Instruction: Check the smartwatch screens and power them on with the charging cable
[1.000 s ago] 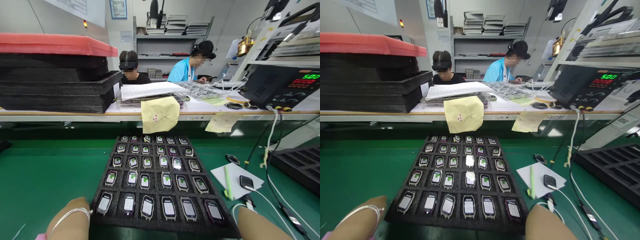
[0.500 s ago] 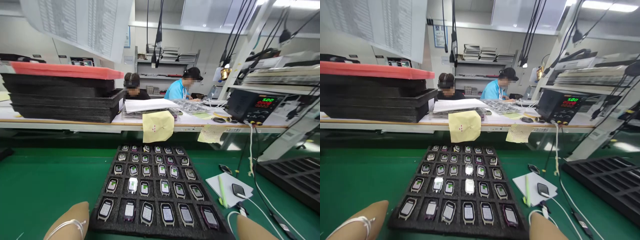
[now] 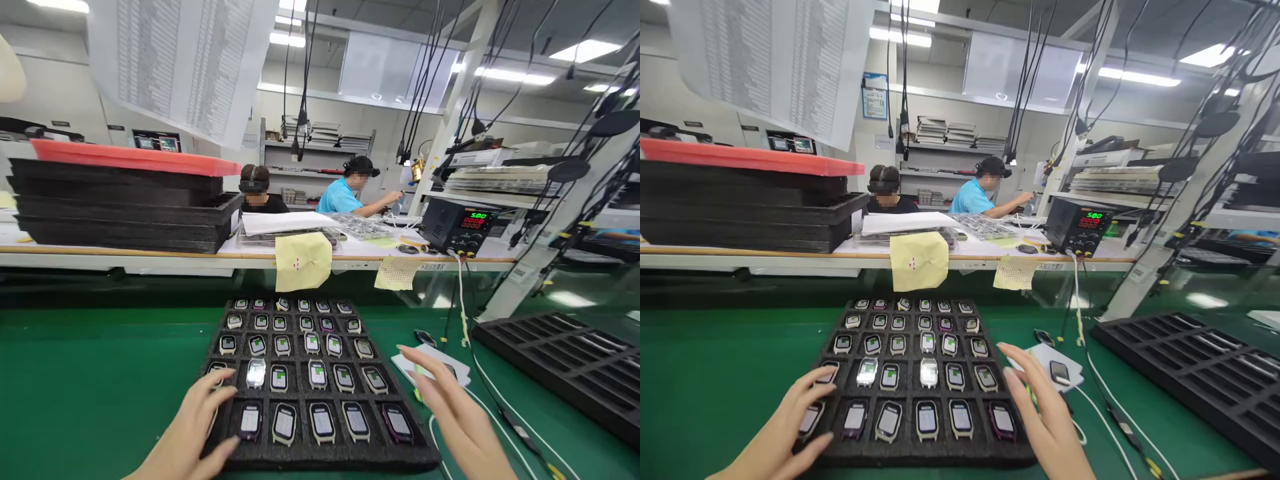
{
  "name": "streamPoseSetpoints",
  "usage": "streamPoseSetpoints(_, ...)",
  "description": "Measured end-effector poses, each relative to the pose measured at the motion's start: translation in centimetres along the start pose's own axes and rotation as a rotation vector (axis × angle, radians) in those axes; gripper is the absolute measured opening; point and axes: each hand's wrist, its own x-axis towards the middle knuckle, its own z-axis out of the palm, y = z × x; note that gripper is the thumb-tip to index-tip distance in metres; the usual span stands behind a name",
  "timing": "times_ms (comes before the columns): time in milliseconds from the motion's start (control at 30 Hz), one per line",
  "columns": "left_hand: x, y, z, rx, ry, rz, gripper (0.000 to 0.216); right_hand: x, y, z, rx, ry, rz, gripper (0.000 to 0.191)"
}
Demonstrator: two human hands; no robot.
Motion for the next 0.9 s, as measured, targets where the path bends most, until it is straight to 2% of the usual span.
streamPoseSetpoints(100,-1.4,-3.3,1.4,0.005,-0.001,-0.286,0.037,-0.8,4.9,2.4,0.018,-0.030,0.194,0.047)
streamPoseSetpoints(167,-2.3,-4.8,1.7,-0.003,-0.010,-0.338,0.040,-1.5,7.3,3.8,0.046,-0.063,0.295,0.049)
streamPoseSetpoints(233,-2.7,-5.4,1.9,-0.013,-0.016,-0.325,0.040,-1.9,8.3,5.1,0.099,-0.110,0.324,0.048)
streamPoseSetpoints(400,-2.4,-5.4,1.9,-0.001,0.011,-0.333,0.037,-1.0,7.9,7.2,0.128,-0.143,0.327,0.047)
streamPoseSetpoints(633,-3.2,-6.7,2.0,0.049,-0.042,-0.391,0.038,-0.5,8.1,7.6,0.089,-0.165,0.350,0.046)
streamPoseSetpoints(900,0.9,-7.7,2.4,0.107,-0.110,-0.332,0.035,3.0,7.5,9.1,-0.052,-0.257,0.314,0.044)
